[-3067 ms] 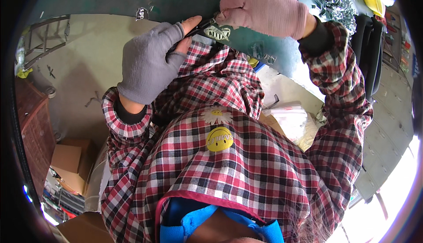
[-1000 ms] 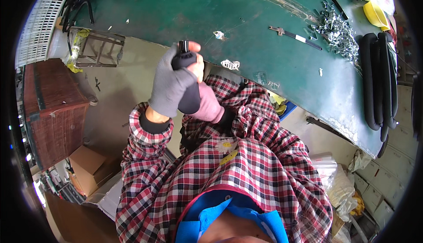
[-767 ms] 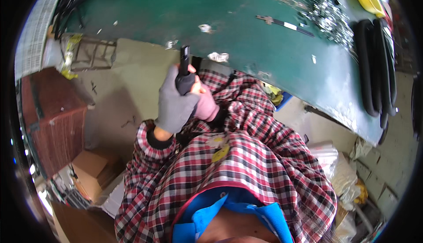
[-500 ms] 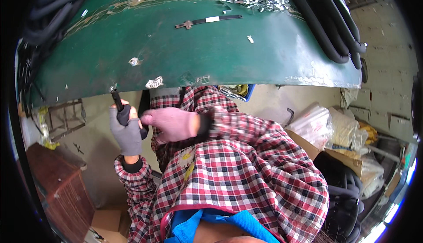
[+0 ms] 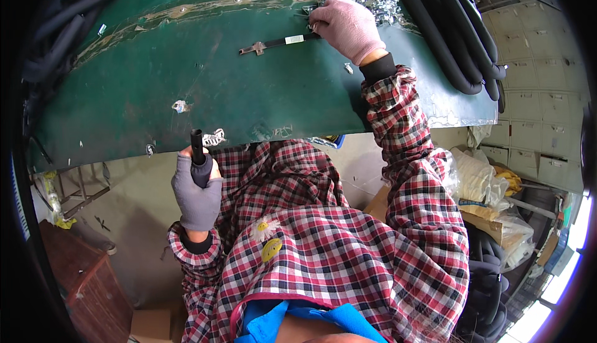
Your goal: The person repeatedly picks up black rubber hoses and metal clips from a green workbench. They insert the clips into the ends of the hoses and use a hammer to secure them in place. The person works on multiple hoses one at a time, placing finished pieces aside.
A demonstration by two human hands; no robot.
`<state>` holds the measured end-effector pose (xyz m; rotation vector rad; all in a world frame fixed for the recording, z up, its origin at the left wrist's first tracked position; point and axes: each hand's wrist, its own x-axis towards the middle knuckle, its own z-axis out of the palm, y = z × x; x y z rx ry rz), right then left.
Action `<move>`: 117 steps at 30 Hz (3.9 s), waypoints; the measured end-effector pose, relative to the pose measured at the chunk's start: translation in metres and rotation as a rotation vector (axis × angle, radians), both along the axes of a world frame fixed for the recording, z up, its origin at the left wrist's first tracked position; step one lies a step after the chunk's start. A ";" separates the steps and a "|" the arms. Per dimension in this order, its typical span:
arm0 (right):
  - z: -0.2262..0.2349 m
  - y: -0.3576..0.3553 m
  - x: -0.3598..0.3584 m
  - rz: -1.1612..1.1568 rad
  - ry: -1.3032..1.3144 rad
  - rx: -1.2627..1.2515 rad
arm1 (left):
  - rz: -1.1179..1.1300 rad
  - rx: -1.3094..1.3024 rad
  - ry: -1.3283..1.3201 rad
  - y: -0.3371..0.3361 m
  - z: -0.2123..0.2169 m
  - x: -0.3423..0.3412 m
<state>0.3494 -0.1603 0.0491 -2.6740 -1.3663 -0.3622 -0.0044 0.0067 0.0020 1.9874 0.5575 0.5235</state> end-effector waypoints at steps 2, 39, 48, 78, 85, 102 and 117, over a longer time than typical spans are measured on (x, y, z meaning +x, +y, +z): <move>0.003 -0.003 -0.004 0.007 0.020 0.038 | 0.052 -0.214 0.063 -0.002 0.000 -0.002; -0.058 0.063 -0.259 0.061 1.157 0.950 | 0.239 -0.102 -0.201 -0.008 0.005 0.004; -0.057 0.052 -0.251 -0.006 1.803 0.951 | 0.223 -0.253 -0.194 -0.006 0.005 -0.004; -0.016 0.065 -0.209 0.179 1.773 1.110 | 0.023 -0.134 -0.106 -0.018 0.011 0.003; -0.012 0.069 -0.190 0.277 2.018 0.718 | -0.025 -0.056 -0.073 -0.018 0.012 0.007; -0.030 0.067 -0.215 0.250 2.123 0.993 | -0.041 0.150 -0.015 -0.019 0.006 0.011; 0.000 0.040 -0.048 0.299 0.138 -0.067 | 0.046 0.078 0.132 0.021 0.001 -0.006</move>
